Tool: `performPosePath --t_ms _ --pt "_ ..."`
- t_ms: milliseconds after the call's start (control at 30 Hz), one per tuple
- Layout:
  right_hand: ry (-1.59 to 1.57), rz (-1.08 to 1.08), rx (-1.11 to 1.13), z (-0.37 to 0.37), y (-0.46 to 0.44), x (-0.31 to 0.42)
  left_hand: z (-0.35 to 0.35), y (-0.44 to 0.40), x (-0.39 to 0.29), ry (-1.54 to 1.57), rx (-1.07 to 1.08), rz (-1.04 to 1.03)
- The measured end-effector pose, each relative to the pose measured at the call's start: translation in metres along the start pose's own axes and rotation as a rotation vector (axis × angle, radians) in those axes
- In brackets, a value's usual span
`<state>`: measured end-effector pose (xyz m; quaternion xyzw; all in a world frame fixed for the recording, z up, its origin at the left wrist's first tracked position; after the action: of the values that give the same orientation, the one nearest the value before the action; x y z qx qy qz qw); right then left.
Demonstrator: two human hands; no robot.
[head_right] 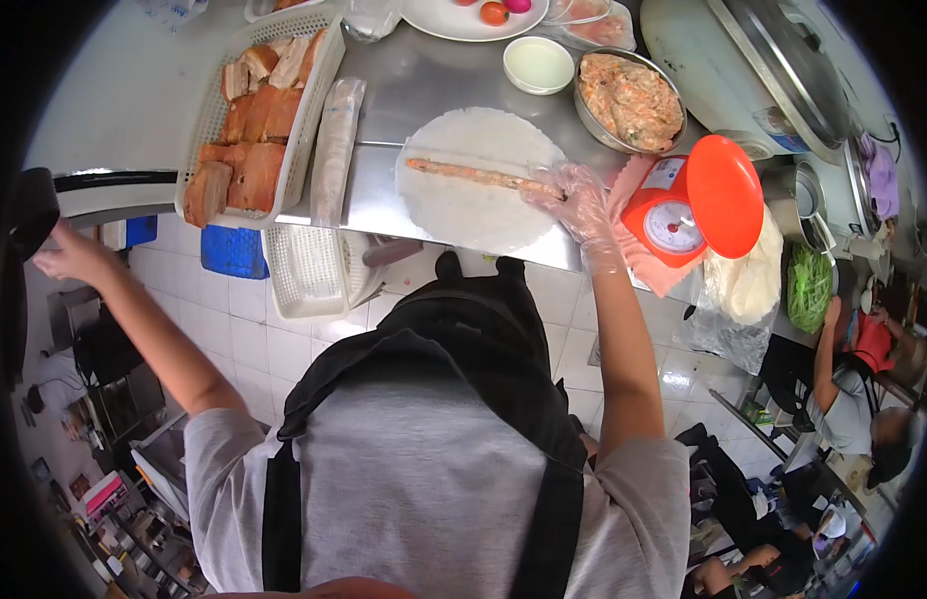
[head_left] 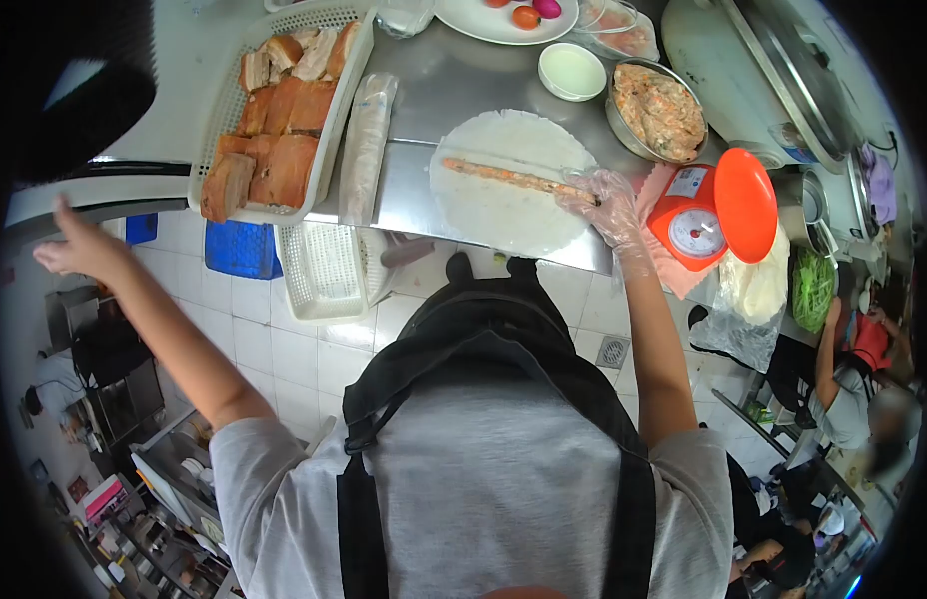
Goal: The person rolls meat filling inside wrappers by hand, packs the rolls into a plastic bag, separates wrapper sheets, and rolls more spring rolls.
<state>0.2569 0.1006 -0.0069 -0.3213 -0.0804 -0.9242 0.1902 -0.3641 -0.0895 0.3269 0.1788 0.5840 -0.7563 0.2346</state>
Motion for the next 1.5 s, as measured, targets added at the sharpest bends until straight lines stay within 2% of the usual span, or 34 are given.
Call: performPosePath --t_ms 67,100,167,200,233,333,433,533,567,633,700,767,867,933,967,1067,1133,1167,1267,1400,1500 --pt "-0.091 -0.02 0.01 0.0 0.003 -0.017 -0.035 0.097 -0.098 -0.149 0.162 -0.336" --pt "-0.137 -0.027 0.021 -0.002 0.006 -0.027 -0.071 0.172 -0.111 -0.04 0.476 -0.397" --pt "-0.095 0.021 0.004 -0.003 0.009 -0.034 -0.129 0.343 -0.127 0.2 1.171 -0.33" --pt "-0.074 0.05 -0.006 -0.004 0.008 -0.032 -0.121 0.369 -0.193 0.46 1.209 -0.555" --pt "-0.071 0.046 -0.083 0.004 0.009 -0.025 -0.123 0.405 -0.201 0.448 1.298 -0.702" --pt "-0.007 0.059 -0.265 0.034 0.031 0.009 -0.137 0.444 -0.173 0.496 1.352 -0.625" --pt "0.034 0.091 -0.176 0.022 0.055 0.05 -0.139 0.448 -0.174 0.568 1.281 -0.77" --pt "0.071 0.184 -0.093 -0.002 0.061 0.088 -0.15 0.45 -0.182 0.628 1.361 -0.841" --pt "0.107 0.218 -0.076 -0.006 0.06 0.095 -0.162 0.444 -0.184 0.604 1.35 -0.777" --pt "0.123 0.244 -0.195 0.002 0.051 0.089 -0.186 0.416 -0.201 0.554 1.329 -0.648" --pt "0.085 0.247 -0.297 0.009 0.034 0.065 -0.231 0.403 -0.195 0.551 1.496 -0.369" --pt "0.178 0.228 -0.366 0.029 0.008 0.07 -0.277 0.415 -0.175 0.655 1.718 0.062" --pt "0.315 0.149 -0.339 0.036 -0.027 0.047 -0.324 0.447 -0.153 0.699 1.944 0.43" --pt "0.322 0.065 -0.236 0.024 -0.045 0.029 -0.323 0.436 -0.162 0.644 1.937 0.147" --pt "0.323 0.062 -0.3 0.026 -0.044 0.024 -0.322 0.433 -0.166 0.613 1.929 0.009" --pt "0.311 0.085 -0.48 0.032 -0.037 0.038 -0.324 0.427 -0.17 0.649 1.949 0.014" --pt "0.275 0.15 -0.587 0.02 -0.031 0.064 -0.328 0.425 -0.172 0.699 1.832 -0.107" --pt "0.214 0.175 -0.465 -0.003 -0.037 0.074 -0.329 0.424 -0.172 0.722 1.774 -0.165" --pt "0.066 0.191 -0.212 -0.05 -0.056 0.108 -0.335 0.43 -0.158 0.477 1.984 -0.025" --pt "0.013 0.1 -0.011 -0.07 -0.069 0.113 -0.335 0.427 -0.148 0.569 1.942 -0.077" --pt "0.124 0.214 -0.058 -0.069 -0.055 0.122 -0.328 0.43 -0.147 0.676 1.975 -0.095"
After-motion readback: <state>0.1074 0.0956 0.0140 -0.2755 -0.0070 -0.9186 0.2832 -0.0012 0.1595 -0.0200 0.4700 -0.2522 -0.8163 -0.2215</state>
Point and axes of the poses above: each hand's wrist, its own y-axis away from the middle knuckle, its own z-axis out of the back of the hand, x = y × z, the point moved 9 cm from there along -y, towards the middle knuckle, and after that the axes turned 1 degree about -y, right-handed, at the moved point
